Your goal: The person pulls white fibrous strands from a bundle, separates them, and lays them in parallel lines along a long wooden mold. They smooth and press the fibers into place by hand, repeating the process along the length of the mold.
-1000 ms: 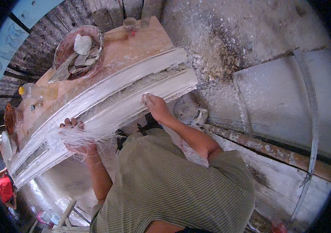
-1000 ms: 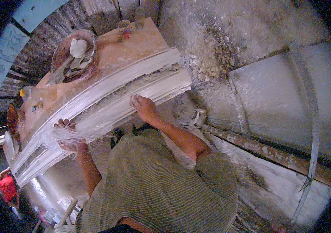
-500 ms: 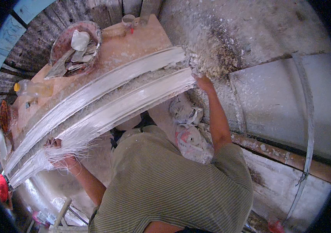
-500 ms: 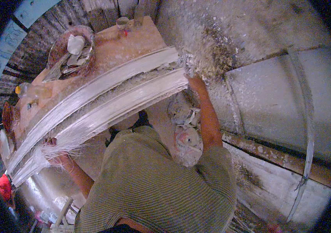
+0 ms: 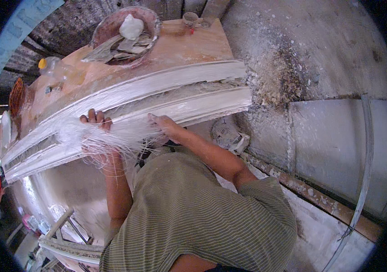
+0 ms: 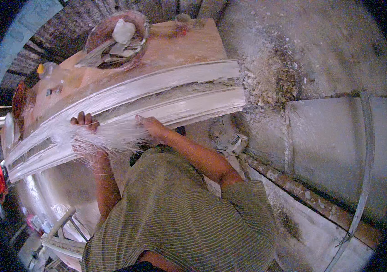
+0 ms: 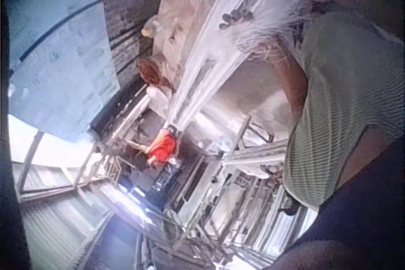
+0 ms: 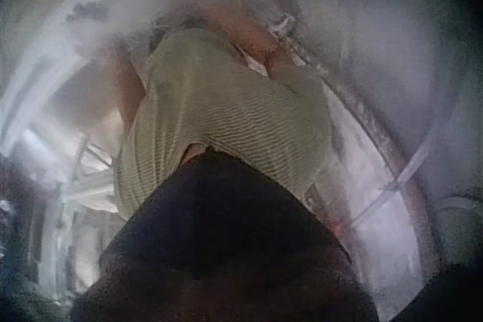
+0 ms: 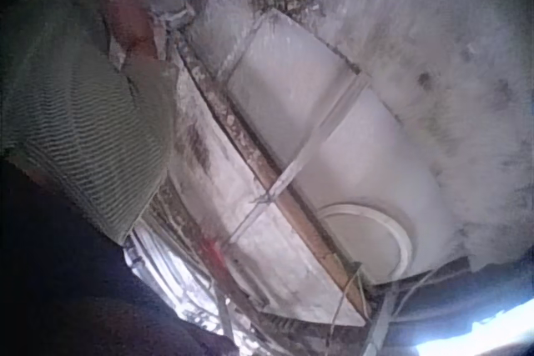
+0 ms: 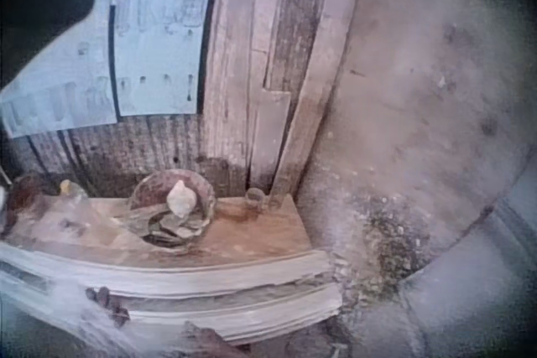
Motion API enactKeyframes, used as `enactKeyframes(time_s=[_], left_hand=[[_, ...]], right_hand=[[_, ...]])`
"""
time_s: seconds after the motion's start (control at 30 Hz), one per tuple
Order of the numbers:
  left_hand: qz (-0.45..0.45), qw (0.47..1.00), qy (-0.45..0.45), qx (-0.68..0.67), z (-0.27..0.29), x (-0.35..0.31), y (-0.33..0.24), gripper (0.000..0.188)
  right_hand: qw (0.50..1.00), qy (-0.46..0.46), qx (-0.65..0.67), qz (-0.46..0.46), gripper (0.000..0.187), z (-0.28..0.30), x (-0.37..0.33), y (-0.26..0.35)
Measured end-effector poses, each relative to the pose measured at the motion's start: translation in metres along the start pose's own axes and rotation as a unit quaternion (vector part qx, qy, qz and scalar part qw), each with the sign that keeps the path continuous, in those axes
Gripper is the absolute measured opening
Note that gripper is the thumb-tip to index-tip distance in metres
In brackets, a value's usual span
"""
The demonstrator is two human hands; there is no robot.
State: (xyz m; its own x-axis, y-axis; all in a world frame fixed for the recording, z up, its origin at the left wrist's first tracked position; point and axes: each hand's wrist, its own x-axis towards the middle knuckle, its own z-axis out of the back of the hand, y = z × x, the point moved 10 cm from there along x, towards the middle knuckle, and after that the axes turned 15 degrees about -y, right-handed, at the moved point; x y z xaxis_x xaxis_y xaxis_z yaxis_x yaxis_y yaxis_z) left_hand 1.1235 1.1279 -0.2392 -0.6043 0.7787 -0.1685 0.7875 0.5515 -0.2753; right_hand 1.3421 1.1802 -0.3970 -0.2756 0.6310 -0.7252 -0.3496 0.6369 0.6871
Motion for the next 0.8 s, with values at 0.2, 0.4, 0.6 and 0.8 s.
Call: enactKeyframes(time_s=[0.2, 0.4, 0.6, 0.8], left_hand=[[-0.090, 0.996, 0.022, 0.012, 0.042, 0.000, -0.112, 0.039], [-0.098, 0.990, 0.098, 0.006, 0.075, -0.005, -0.187, 0.039], [-0.231, 0.953, -0.078, 0.177, 0.161, 0.003, -0.302, 0.037], [-0.394, 0.614, -0.059, 0.682, 0.144, -0.005, -0.321, 0.037]], right_hand=[[0.935, -0.151, -0.023, 0.320, 0.039, 0.011, -0.008, 0.052], [0.853, -0.316, -0.199, 0.363, 0.034, 0.025, -0.044, 0.060], [0.701, -0.493, -0.289, 0.427, 0.029, 0.125, -0.033, 0.040], [0.759, -0.522, -0.388, -0.038, 0.093, 0.326, 0.007, -0.007]])
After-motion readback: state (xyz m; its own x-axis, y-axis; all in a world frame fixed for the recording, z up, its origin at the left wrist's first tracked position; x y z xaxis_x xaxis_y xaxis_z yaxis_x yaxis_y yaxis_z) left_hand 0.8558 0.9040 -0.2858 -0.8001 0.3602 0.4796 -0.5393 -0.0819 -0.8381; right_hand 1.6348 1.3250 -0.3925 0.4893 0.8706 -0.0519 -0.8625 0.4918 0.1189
